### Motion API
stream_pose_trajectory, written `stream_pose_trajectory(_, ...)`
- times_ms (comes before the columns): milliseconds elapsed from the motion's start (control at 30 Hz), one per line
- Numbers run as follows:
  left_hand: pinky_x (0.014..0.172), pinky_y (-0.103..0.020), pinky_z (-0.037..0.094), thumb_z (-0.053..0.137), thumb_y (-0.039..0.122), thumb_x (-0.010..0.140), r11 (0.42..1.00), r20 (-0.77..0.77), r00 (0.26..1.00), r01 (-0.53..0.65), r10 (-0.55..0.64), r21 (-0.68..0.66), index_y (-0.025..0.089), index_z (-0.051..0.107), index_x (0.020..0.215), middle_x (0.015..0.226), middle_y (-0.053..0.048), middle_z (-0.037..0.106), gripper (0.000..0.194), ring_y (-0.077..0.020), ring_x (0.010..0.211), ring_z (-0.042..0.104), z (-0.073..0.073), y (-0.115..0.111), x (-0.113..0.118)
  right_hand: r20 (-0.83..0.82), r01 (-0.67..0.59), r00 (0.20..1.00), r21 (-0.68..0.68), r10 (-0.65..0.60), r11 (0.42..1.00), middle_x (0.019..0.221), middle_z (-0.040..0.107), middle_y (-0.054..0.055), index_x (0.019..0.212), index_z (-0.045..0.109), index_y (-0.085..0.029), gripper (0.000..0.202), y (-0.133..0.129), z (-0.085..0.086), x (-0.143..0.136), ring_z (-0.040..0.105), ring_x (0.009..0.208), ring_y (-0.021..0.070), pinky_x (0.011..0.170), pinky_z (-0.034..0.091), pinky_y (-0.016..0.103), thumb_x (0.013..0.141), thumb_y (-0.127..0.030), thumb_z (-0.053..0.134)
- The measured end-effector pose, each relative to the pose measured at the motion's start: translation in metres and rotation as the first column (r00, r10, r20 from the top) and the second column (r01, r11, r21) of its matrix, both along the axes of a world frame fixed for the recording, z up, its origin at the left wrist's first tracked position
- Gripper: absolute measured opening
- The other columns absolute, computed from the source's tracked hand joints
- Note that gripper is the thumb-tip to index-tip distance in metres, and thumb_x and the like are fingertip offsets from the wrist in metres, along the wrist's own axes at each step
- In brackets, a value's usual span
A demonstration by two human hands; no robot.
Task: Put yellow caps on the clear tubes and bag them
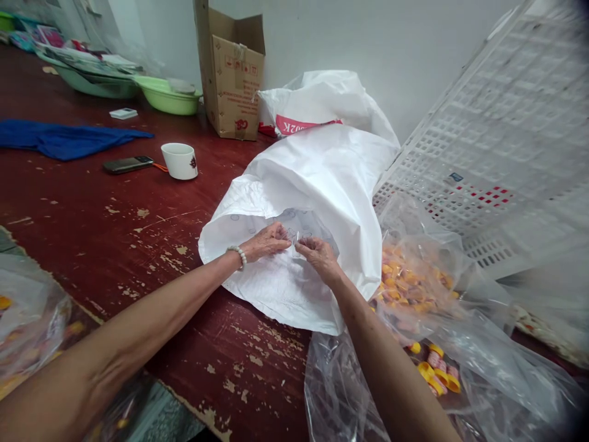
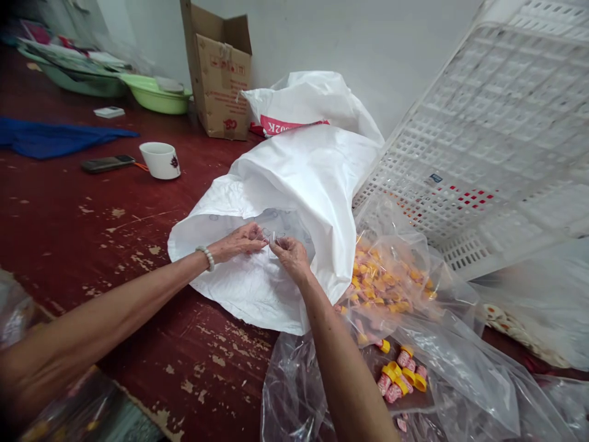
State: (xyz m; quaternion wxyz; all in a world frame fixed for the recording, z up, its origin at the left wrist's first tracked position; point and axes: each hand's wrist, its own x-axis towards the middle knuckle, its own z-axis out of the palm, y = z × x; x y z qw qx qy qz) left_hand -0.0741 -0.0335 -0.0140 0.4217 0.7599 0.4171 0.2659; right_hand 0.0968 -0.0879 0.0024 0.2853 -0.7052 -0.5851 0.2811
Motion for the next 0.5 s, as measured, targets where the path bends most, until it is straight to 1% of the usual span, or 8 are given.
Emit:
stream_pose_trajectory(33, 0.065, -0.025, 0.047, 0.056, 0.034, 0.076, 0.992, 0.185, 0.982, 0.064, -0.044, -0.105, 0.018, 0.053, 0.1, 0.089, -0.005, 0.063, 0.029, -0.0135, 0.075, 0.059, -0.002, -0.008, -0.001, -0.089, -0.035, 0.995, 0.027, 0.037, 0.999, 0.081, 0.065, 0.001, 0.092, 0.064, -0.016, 0.033, -0.006, 0.0, -0.005, 0.056, 0.073, 0.0124, 0.065, 0.042, 0.022, 0.077, -0.044, 0.053)
stream_pose_trajectory(100, 0.07, -0.025, 0.047, 0.062, 0.027, 0.073, 0.934, 0.495, 0.866, 0.229, -0.068, -0.272, 0.018, 0.05, 0.109, 0.097, -0.006, 0.063, 0.04, -0.0126, 0.08, 0.06, -0.008, -0.022, -0.003, -0.267, -0.083, 0.958, 0.079, 0.101, 0.993, 0.084, 0.064, 0.002, 0.097, 0.061, -0.017, 0.036, -0.018, -0.001, -0.014, 0.054, 0.072, 0.0115, 0.063, 0.042, 0.021, 0.078, -0.046, 0.053)
stream_pose_trajectory(167, 0.075, -0.026, 0.046, 0.067, 0.02, 0.068, 0.874, 0.628, 0.776, 0.346, -0.062, -0.342, 0.019, 0.049, 0.117, 0.108, -0.009, 0.061, 0.053, -0.0134, 0.087, 0.06, -0.014, -0.032, -0.004, -0.392, -0.094, 0.91, 0.118, 0.134, 0.989, 0.089, 0.063, 0.003, 0.1, 0.058, -0.016, 0.037, -0.027, -0.003, -0.021, 0.054, 0.074, 0.0121, 0.063, 0.042, 0.022, 0.079, -0.047, 0.053)
stream_pose_trajectory(200, 0.077, -0.027, 0.046, 0.068, 0.018, 0.066, 0.854, 0.66, 0.75, 0.378, -0.054, -0.359, 0.018, 0.048, 0.121, 0.112, -0.01, 0.06, 0.058, -0.0141, 0.089, 0.06, -0.016, -0.035, -0.003, -0.409, -0.098, 0.902, 0.121, 0.14, 0.988, 0.093, 0.062, 0.004, 0.103, 0.056, -0.017, 0.039, -0.03, -0.005, -0.024, 0.055, 0.076, 0.0128, 0.065, 0.043, 0.023, 0.08, -0.048, 0.052)
stream_pose_trajectory(267, 0.077, -0.027, 0.047, 0.07, 0.016, 0.064, 0.848, 0.687, 0.726, 0.38, -0.027, -0.369, 0.018, 0.048, 0.124, 0.117, -0.012, 0.058, 0.063, -0.0154, 0.093, 0.06, -0.02, -0.041, -0.001, -0.396, -0.108, 0.907, 0.115, 0.145, 0.988, 0.109, 0.059, 0.007, 0.113, 0.05, -0.017, 0.046, -0.033, -0.011, -0.031, 0.056, 0.088, 0.0153, 0.072, 0.046, 0.026, 0.082, -0.05, 0.048)
stream_pose_trajectory(333, 0.078, -0.027, 0.047, 0.072, 0.013, 0.061, 0.878, 0.693, 0.721, 0.326, 0.009, -0.35, 0.018, 0.048, 0.126, 0.121, -0.012, 0.056, 0.069, -0.0168, 0.098, 0.058, -0.022, -0.046, 0.002, -0.335, -0.072, 0.936, 0.122, 0.109, 0.99, 0.123, 0.051, 0.011, 0.121, 0.044, -0.017, 0.052, -0.034, -0.02, -0.038, 0.052, 0.106, 0.0193, 0.084, 0.045, 0.031, 0.082, -0.051, 0.046)
stream_pose_trajectory(433, 0.086, -0.029, 0.046, 0.075, 0.013, 0.058, 0.93, 0.701, 0.713, 0.247, 0.015, -0.271, 0.019, 0.044, 0.13, 0.127, -0.012, 0.053, 0.078, -0.0188, 0.104, 0.056, -0.027, -0.053, 0.006, -0.237, 0.005, 0.971, 0.17, 0.036, 0.985, 0.129, 0.046, 0.012, 0.127, 0.041, -0.019, 0.058, -0.034, -0.032, -0.048, 0.042, 0.12, 0.0239, 0.098, 0.037, 0.038, 0.082, -0.055, 0.045)
stream_pose_trajectory(500, 0.09, -0.031, 0.046, 0.076, 0.018, 0.06, 0.965, 0.683, 0.73, 0.18, -0.002, -0.19, 0.018, 0.043, 0.129, 0.124, -0.013, 0.054, 0.076, -0.02, 0.103, 0.057, -0.031, -0.056, 0.007, -0.198, -0.009, 0.979, 0.179, 0.045, 0.984, 0.129, 0.046, 0.01, 0.13, 0.04, -0.022, 0.061, -0.036, -0.036, -0.05, 0.041, 0.121, 0.0256, 0.101, 0.034, 0.041, 0.081, -0.059, 0.044)
